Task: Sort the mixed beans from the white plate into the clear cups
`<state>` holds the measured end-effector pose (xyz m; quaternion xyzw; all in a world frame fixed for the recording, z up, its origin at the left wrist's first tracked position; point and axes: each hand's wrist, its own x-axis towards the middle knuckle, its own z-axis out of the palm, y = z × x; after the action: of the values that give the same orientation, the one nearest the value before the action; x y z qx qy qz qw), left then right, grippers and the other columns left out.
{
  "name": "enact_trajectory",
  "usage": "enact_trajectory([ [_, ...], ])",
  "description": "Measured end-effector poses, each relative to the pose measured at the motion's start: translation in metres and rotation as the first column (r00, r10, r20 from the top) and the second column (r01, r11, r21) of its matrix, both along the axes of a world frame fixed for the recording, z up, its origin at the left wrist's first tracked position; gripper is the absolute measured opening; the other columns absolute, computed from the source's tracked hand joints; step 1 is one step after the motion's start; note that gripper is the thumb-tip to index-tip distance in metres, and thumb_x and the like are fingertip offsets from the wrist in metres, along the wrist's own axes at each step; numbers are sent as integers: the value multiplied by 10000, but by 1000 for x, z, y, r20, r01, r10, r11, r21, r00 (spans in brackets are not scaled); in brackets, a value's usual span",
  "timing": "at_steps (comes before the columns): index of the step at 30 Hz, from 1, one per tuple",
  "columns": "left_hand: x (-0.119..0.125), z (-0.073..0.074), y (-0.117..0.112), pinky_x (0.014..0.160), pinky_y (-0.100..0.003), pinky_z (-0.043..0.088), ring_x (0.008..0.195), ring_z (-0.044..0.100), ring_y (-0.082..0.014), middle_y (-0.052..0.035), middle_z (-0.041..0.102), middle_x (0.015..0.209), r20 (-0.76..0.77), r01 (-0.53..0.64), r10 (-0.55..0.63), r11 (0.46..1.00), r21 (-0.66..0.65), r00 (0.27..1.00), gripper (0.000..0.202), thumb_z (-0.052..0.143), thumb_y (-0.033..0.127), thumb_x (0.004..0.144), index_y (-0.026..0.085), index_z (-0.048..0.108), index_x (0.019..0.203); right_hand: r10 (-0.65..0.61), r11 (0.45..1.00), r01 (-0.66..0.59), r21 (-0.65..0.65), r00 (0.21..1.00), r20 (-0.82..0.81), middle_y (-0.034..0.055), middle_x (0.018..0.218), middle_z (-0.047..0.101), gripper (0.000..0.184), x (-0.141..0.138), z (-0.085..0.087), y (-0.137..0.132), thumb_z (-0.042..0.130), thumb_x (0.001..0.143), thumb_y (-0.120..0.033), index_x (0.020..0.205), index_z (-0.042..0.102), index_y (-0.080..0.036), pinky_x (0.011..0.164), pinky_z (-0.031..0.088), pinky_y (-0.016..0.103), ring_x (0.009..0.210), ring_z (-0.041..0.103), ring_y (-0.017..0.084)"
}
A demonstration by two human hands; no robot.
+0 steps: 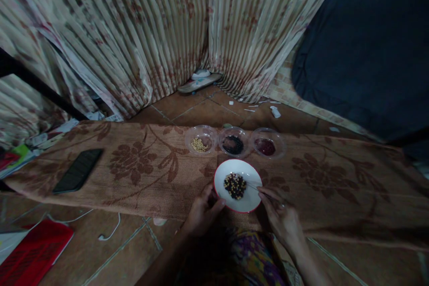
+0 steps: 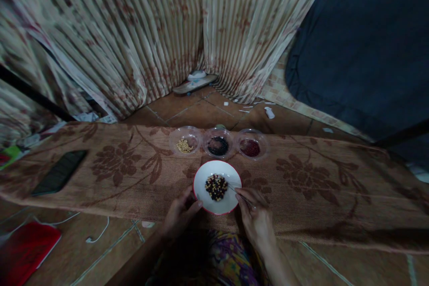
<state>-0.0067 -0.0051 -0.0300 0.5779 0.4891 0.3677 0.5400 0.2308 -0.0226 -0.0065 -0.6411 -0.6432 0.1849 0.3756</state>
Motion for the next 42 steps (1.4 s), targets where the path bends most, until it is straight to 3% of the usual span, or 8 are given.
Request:
enact_trajectory([
  [10,0,8,0,827,-265,479,883,607,-183,-26,672,970,-12,13,-12,1000,18,1000,453,606,360,855,202,519,1271,37,994,-42,103,998,50,65,935,700,252,1,1,0,501,907,-376,942,709,-238,794,511,363,896,636,215],
  [18,0,10,0,801,-266,487,850,611,-182,-23,672,918,11,25,-25,1000,0,1000,441,599,344,860,202,525,1270,38,994,-42,105,999,36,74,931,702,253,3,-2,2,501,903,-378,929,712,-241,781,526,376,889,646,229],
  [23,2,10,-1,841,-290,501,880,623,-199,-30,693,936,38,-17,18,1000,-17,999,486,607,367,847,207,512,1296,5,995,-5,101,1000,0,72,965,701,247,10,12,7,512,896,-384,958,709,-248,784,534,353,914,647,222],
  [29,2,13,2,901,-330,499,889,635,-215,-34,712,946,38,-41,42,999,-16,998,499,616,396,835,216,526,1291,-120,962,129,240,991,-52,86,971,708,268,37,47,50,508,889,-388,918,716,-222,791,525,371,918,644,228],
  [35,1,12,4,911,-322,497,965,638,-236,-58,711,1039,73,27,-25,999,-24,997,517,608,431,839,210,515,1298,-139,955,189,229,966,-216,110,990,713,286,56,46,96,544,863,-396,951,698,-172,845,513,406,922,653,242],
  [38,1,11,2,914,-324,487,950,633,-225,-52,705,1026,69,18,-17,1000,-14,997,531,593,405,858,217,473,1340,-172,947,232,221,951,-258,116,994,714,293,53,46,88,575,839,-405,950,707,-168,847,511,419,928,654,249],
  [42,1,14,0,910,-317,476,933,618,-215,-43,695,997,31,1,-1,1000,-17,1000,510,601,376,856,214,490,1326,-203,949,263,173,931,-304,111,989,716,283,38,46,51,611,815,-411,943,719,-183,834,521,412,929,660,249],
])
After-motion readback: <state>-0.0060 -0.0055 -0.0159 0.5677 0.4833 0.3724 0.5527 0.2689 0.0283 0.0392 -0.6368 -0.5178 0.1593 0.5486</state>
